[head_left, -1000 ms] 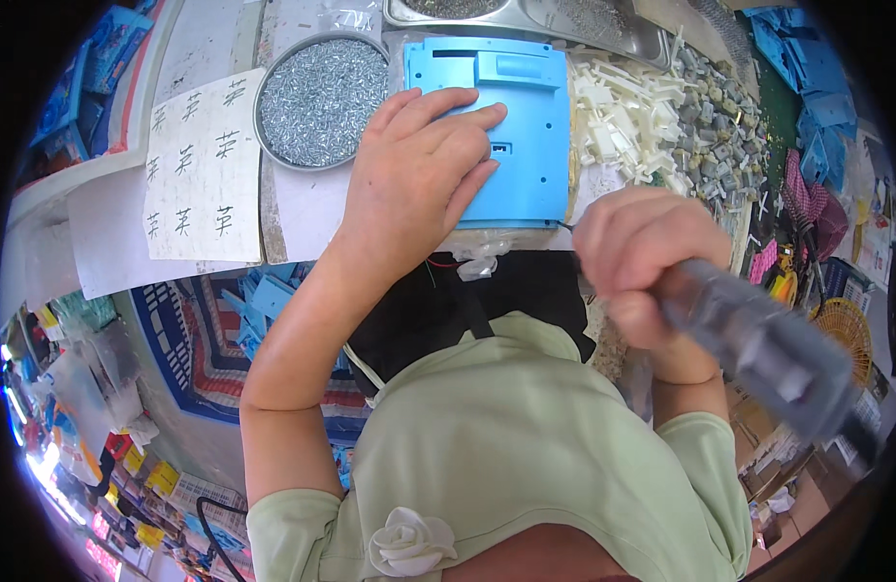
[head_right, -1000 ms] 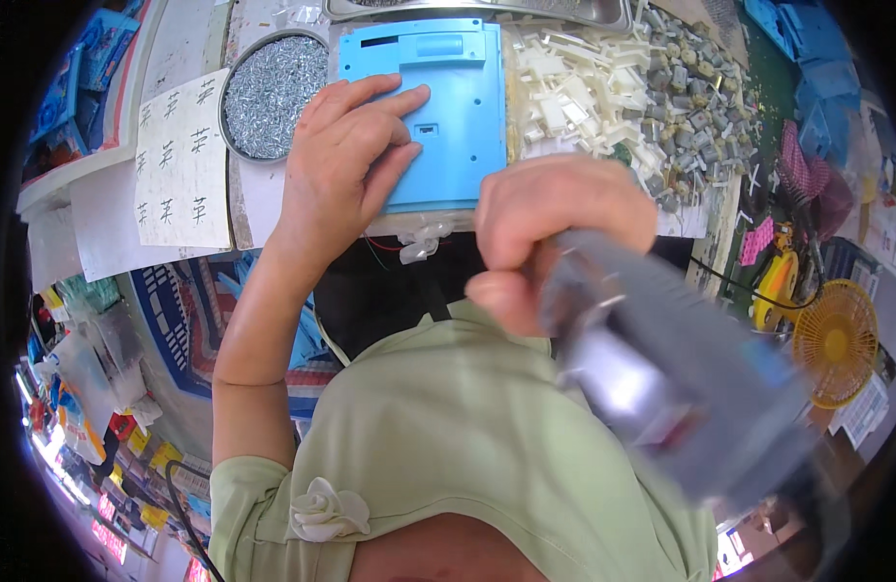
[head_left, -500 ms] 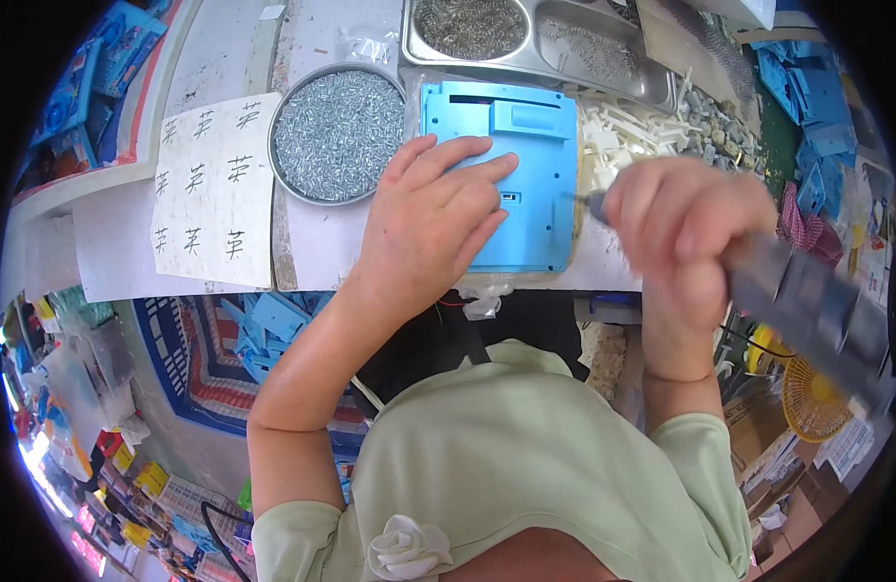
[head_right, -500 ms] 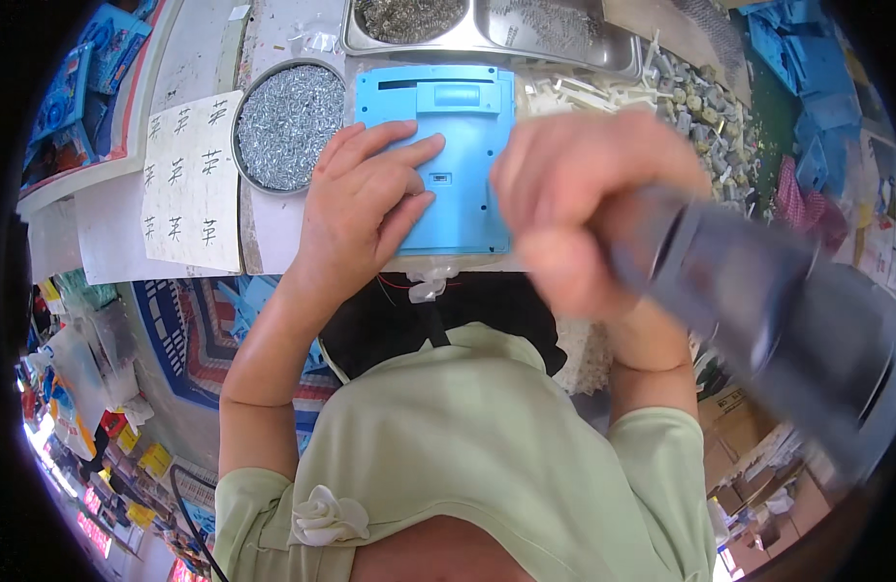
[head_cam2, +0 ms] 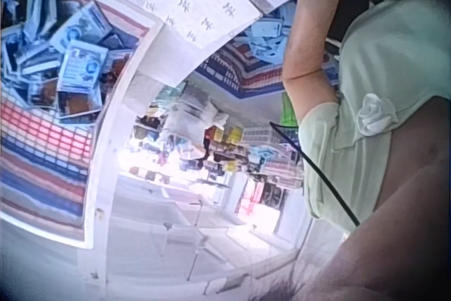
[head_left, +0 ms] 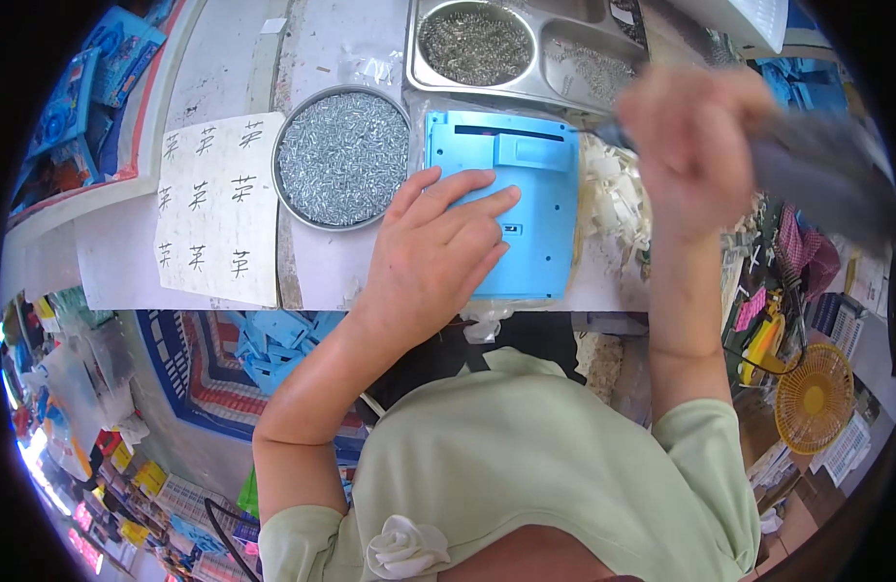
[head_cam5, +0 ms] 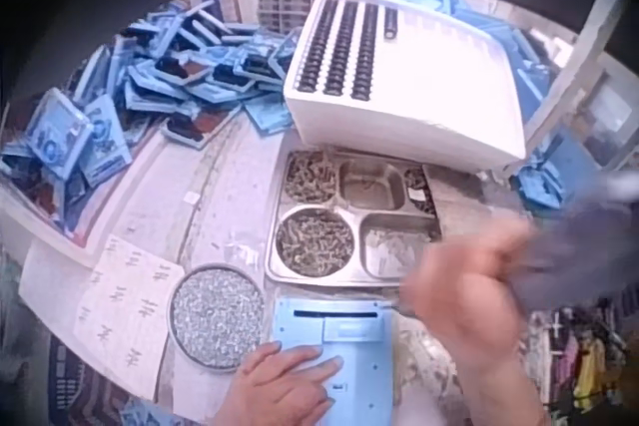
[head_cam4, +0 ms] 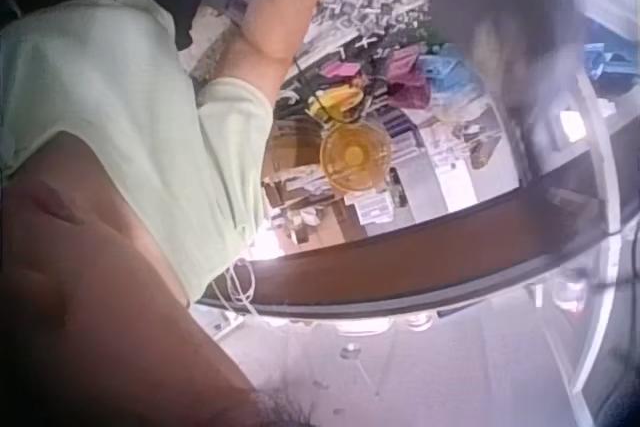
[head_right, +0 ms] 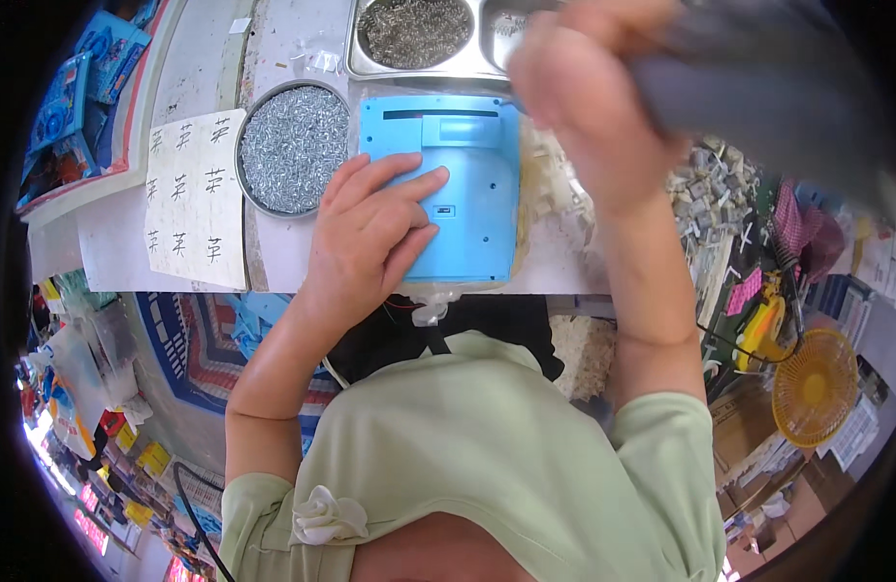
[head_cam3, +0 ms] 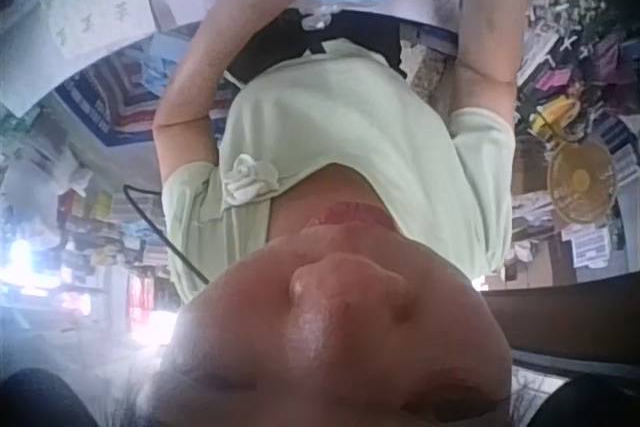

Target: Manually assemble and solder components into a small blue electronic housing, including a motor and speaker.

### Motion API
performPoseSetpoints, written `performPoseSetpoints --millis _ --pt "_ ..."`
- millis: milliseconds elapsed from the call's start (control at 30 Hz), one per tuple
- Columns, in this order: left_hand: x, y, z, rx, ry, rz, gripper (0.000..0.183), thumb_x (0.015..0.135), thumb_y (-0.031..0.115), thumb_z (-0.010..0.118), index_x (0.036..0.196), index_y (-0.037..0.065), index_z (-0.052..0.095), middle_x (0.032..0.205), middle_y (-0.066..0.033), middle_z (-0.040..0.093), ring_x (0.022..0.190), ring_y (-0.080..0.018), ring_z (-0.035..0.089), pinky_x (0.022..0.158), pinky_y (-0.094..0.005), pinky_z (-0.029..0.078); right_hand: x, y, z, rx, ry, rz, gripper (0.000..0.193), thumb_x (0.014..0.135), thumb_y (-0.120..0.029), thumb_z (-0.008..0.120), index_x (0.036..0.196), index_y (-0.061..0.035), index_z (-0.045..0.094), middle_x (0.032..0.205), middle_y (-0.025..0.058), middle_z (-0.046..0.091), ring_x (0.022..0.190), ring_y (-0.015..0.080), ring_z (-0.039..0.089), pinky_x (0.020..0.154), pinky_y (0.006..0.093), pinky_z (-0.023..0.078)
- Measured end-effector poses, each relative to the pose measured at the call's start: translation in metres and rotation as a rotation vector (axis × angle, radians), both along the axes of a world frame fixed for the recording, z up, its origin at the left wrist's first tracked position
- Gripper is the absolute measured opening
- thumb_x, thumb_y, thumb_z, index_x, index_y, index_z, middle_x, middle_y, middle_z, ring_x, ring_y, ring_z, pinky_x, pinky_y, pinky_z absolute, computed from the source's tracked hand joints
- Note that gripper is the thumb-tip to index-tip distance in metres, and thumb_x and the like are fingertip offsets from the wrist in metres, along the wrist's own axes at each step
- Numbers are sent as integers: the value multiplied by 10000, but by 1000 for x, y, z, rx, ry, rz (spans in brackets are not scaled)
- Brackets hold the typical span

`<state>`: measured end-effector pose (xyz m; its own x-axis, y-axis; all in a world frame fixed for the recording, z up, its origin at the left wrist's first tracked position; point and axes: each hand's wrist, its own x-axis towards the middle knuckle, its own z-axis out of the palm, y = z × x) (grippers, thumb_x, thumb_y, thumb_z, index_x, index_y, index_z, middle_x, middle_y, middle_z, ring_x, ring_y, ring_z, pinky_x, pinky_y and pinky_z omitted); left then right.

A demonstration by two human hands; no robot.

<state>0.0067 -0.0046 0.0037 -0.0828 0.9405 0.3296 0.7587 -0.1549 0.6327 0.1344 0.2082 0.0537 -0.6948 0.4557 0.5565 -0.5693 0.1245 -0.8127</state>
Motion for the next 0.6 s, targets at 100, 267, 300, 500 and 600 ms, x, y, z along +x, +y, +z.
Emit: performPoseSetpoints --millis 100,267,300,500,600 --pt "1 0 0 -6 -15 2 153 848 106 762 888 97 615 1266 -38 723 1249 -287 615 1122 -513 374 -6 8 -20 -30 -78 21 207 977 -112 583 802 -50 490 625 23 470 562 146 440 526 305 366" --pt "3 -1 -1 -11 -25 19 156 852 102 758 894 95 608 1269 -36 723 1256 -287 613 1133 -514 367 -10 2 -27 -81 -90 -43 173 972 -114 617 867 -19 519 607 13 455 550 129 427 515 302 349" --pt "3 0 -2 -5 -22 16 157 852 101 758 897 95 608 1270 -36 723 1258 -286 613 1134 -514 367 -9 2 -26 -90 -105 -25 142 971 -110 616 901 -19 533 610 6 456 550 127 427 515 303 350" --pt "2 -2 -5 22 -4 20 155 854 105 758 907 94 613 1270 -34 724 1261 -288 613 1136 -516 369 5 -22 20 -87 -24 35 178 974 -192 676 1052 -68 575 629 -44 481 541 101 438 510 301 364" --pt "3 -1 -6 31 -11 22 153 856 110 759 911 93 618 1267 -34 725 1260 -292 614 1131 -521 375 26 -48 6 -59 -106 1 229 933 -170 727 1044 -54 564 684 -2 538 580 106 489 527 287 390"
